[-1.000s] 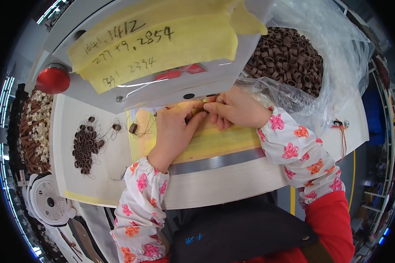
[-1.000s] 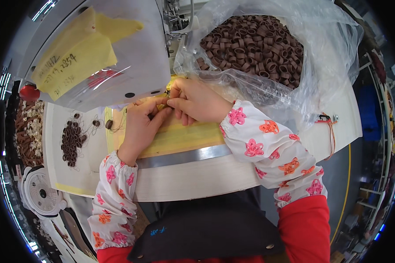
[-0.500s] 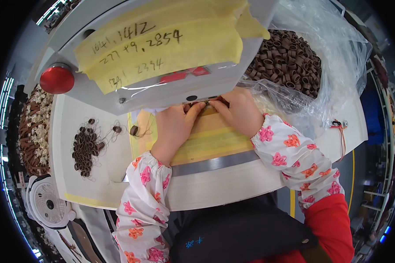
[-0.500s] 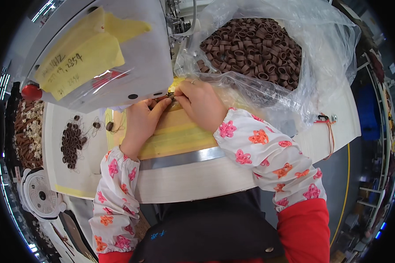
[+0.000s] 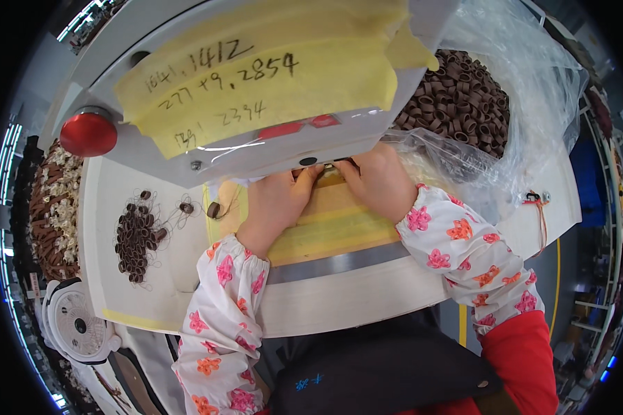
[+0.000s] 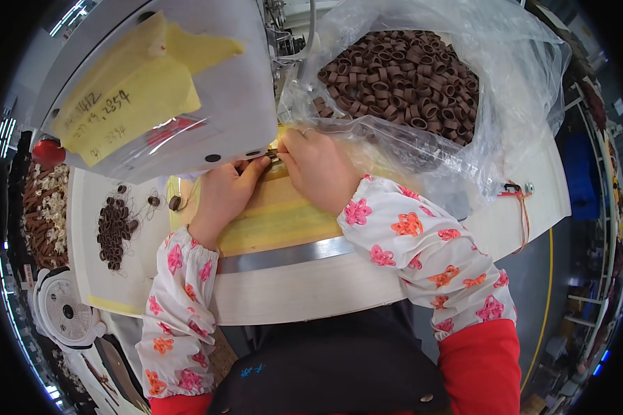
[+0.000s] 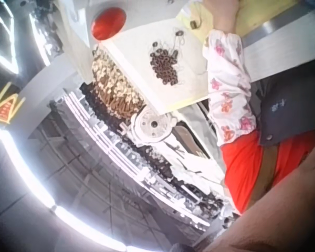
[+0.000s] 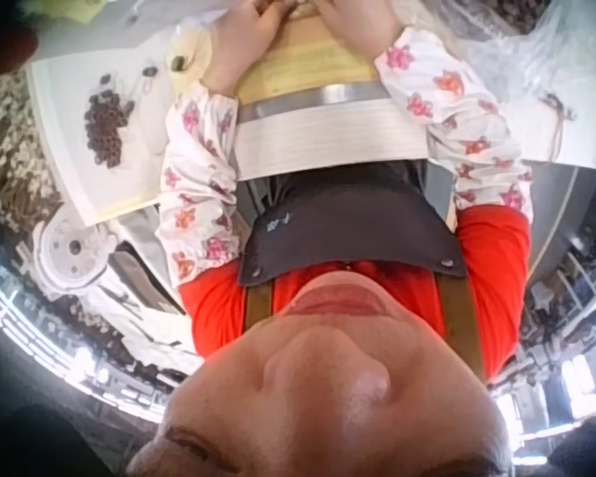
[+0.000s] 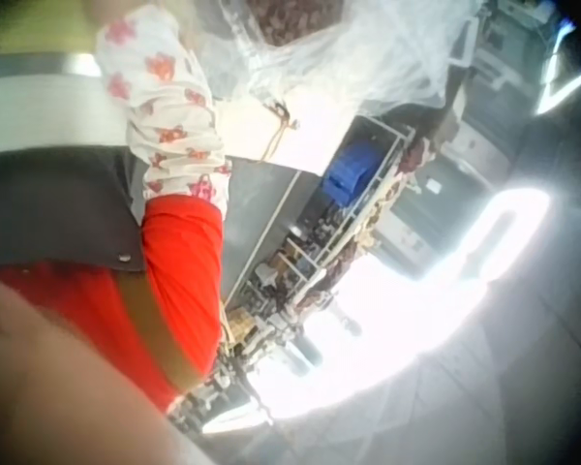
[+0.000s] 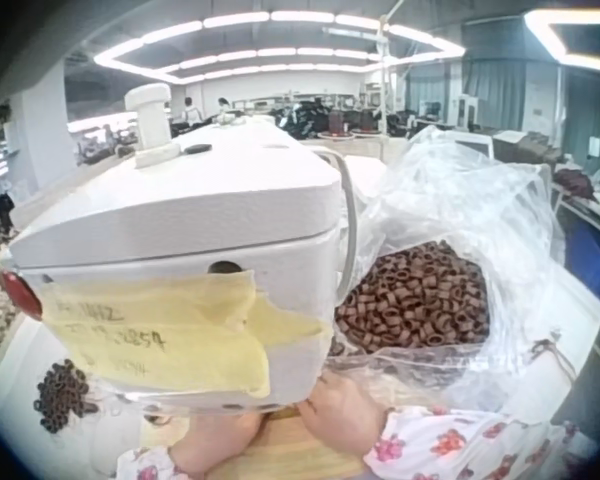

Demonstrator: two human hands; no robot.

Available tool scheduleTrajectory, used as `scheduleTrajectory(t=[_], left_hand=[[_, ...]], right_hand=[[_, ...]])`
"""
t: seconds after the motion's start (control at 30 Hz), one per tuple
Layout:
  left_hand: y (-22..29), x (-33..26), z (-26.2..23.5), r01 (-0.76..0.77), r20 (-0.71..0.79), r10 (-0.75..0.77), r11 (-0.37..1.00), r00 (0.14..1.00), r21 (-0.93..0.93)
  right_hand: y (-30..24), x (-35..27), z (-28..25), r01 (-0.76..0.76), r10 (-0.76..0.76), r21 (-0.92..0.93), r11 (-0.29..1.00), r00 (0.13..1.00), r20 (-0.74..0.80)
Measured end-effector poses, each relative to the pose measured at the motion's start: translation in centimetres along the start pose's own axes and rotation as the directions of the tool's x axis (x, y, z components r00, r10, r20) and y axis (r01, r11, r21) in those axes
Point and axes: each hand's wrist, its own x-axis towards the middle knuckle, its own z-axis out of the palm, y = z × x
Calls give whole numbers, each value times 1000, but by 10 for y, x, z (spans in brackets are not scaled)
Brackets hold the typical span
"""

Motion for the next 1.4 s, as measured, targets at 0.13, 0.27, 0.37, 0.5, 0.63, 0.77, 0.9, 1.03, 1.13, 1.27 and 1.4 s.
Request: scheduleTrajectory(t=[0.13, 0.27, 0.37, 0.5, 0.63, 0.77, 0.9, 1.03, 1.13, 1.27, 1.4], left_hand=[[2, 1, -4, 18, 44, -21, 998, 999, 60], [1, 0, -2, 43, 42, -44, 998, 998, 39], [1, 0, -2, 42, 51, -43, 999, 998, 26], [2, 1, -4, 21, 60, -25, 998, 998, 59], [-1, 0, -2, 30, 52, -33, 997, 998, 65], [2, 0, -3, 62, 60, -65, 997, 996, 46], [2, 1, -7, 159, 117, -170, 982, 978, 96], [-1, 1, -5, 78, 68, -81, 996, 994, 48], [-3, 1, -2, 22, 25, -23, 999, 999, 39], [4, 1, -9, 155, 106, -162, 986, 981, 67], [4, 0, -6, 70, 67, -76, 994, 995, 83]], right_hand=[[0, -1, 3, 25, -24, -69, 997, 1000, 13], [1, 1, 4, 11, -11, -78, 997, 1000, -2], [1, -2, 2, -4, 6, -97, 995, 1000, 19], [0, -2, 2, 14, -11, -104, 994, 1000, 29], [0, 0, 1, 1, 2, -93, 996, 1000, 31], [-3, 1, -1, -3, 7, -80, 997, 999, 44], [-2, 5, 1, 4, -2, -68, 998, 1000, 19], [-5, 6, 0, -76, 81, -57, 995, 994, 74], [-2, 4, 1, -73, 77, -48, 996, 994, 81], [-1, 4, 1, -59, 64, -70, 996, 994, 84], [-3, 1, 1, -78, 82, -56, 995, 994, 72]])
